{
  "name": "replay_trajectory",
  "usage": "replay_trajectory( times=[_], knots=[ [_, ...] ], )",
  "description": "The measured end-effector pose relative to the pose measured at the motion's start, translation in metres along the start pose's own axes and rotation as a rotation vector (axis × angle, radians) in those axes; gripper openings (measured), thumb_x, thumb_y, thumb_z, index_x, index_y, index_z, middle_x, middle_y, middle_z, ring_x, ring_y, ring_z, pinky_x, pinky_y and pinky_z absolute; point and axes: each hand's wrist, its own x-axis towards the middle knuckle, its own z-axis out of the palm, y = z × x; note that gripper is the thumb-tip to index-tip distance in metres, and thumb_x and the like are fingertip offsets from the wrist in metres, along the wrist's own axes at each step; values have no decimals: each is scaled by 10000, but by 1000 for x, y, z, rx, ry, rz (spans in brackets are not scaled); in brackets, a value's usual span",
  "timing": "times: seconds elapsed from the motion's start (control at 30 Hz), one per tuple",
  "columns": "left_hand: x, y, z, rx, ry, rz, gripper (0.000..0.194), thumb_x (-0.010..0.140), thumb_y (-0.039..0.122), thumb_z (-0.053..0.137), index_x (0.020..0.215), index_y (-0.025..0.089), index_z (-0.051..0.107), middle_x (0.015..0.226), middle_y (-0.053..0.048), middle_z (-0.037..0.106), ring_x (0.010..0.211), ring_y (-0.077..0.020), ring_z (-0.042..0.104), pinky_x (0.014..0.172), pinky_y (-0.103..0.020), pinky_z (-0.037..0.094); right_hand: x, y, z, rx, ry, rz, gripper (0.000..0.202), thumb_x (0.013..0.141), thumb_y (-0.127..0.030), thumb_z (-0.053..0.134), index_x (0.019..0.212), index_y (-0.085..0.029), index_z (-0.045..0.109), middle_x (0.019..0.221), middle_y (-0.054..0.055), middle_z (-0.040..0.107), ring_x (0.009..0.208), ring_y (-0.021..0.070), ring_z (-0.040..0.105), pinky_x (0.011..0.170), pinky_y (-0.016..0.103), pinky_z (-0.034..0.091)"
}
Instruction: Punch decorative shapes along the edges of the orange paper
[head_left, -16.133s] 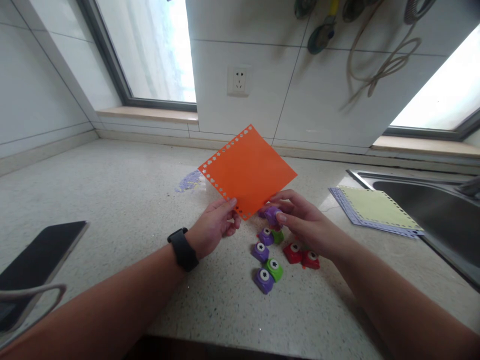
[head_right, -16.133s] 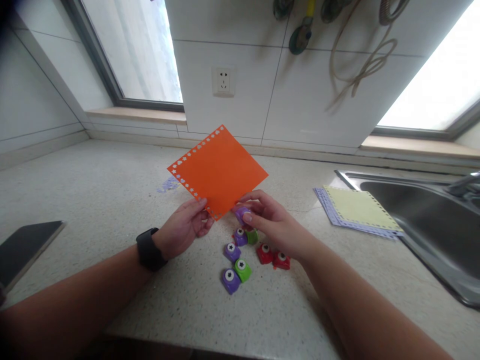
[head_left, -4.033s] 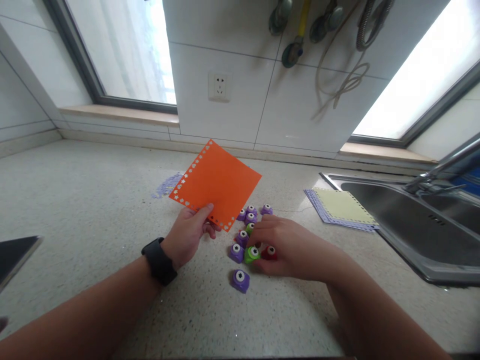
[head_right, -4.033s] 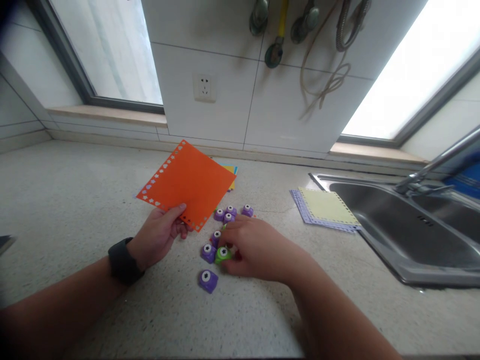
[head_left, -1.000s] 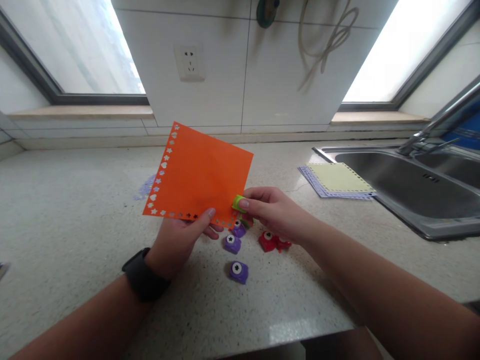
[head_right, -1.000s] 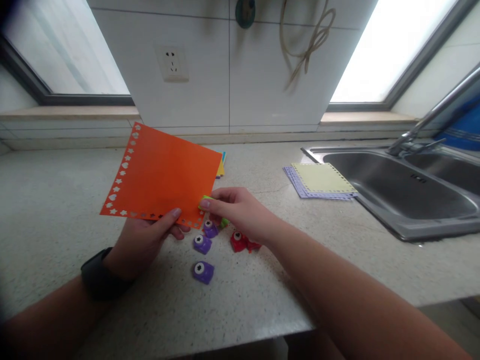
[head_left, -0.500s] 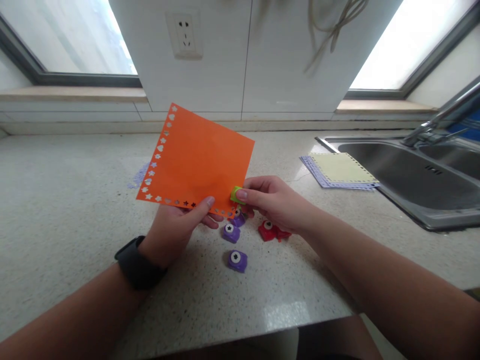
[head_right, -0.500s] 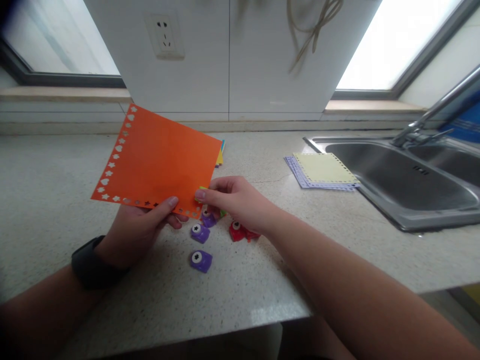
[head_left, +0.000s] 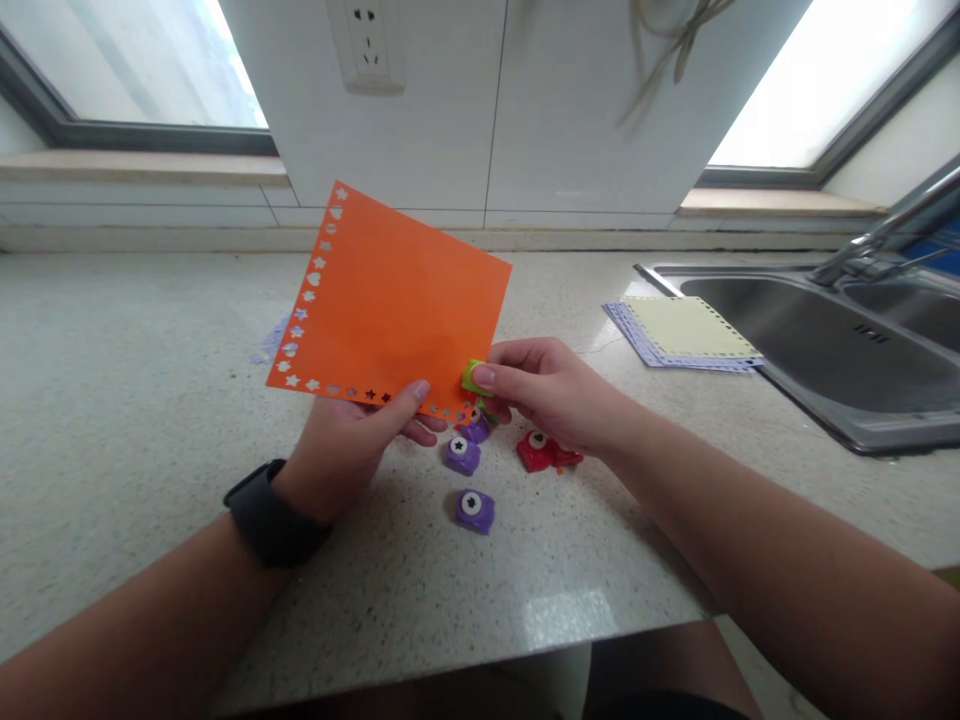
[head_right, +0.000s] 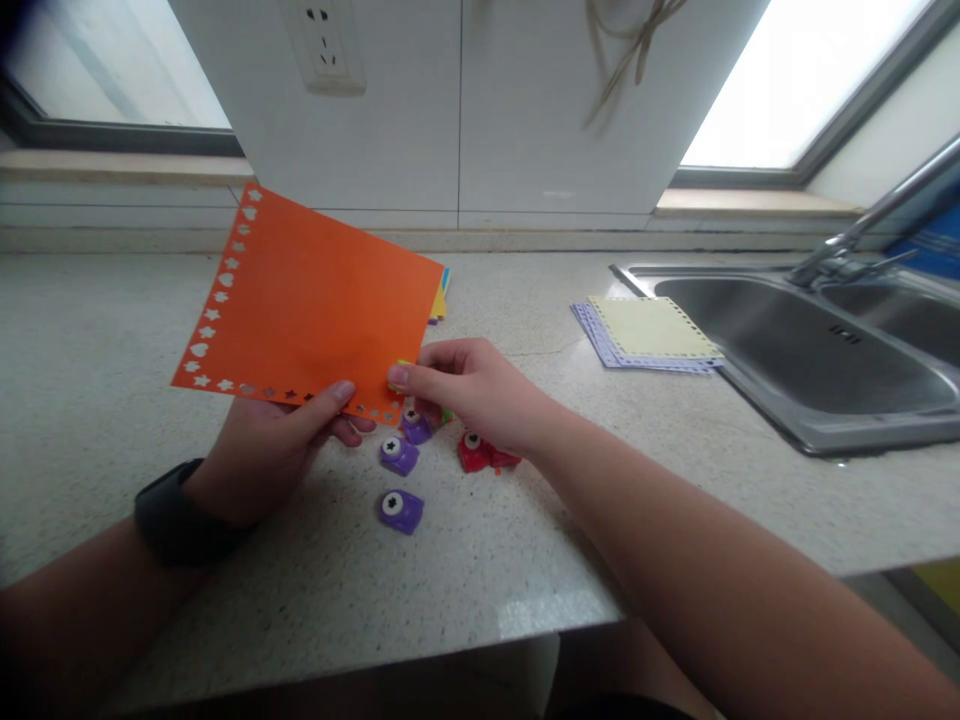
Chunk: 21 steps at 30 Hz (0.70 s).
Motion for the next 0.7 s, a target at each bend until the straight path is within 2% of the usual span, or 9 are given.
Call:
replay_trajectory(
  times=[0.37, 0.7],
  knots=[
    [-1, -5, -2, 4, -21, -3, 148, 877, 313, 676, 831, 175, 701, 666, -24, 788, 542, -169, 734, 559, -255, 622, 1, -2, 2, 11, 12, -36, 266, 860, -416, 743, 785, -164, 708, 667, 0, 615, 575, 107, 521, 517, 255, 394],
    [0, -3, 0, 18, -17, 13, 147, 854, 318, 682, 794, 185, 701, 619, -7, 763, 522, -170, 725, 543, -259, 622, 0, -4, 4, -19, 27, -18, 271, 853, -414, 741, 766, -162, 690, 621, -9, 589, 549, 101, 495, 477, 245, 344]
  ],
)
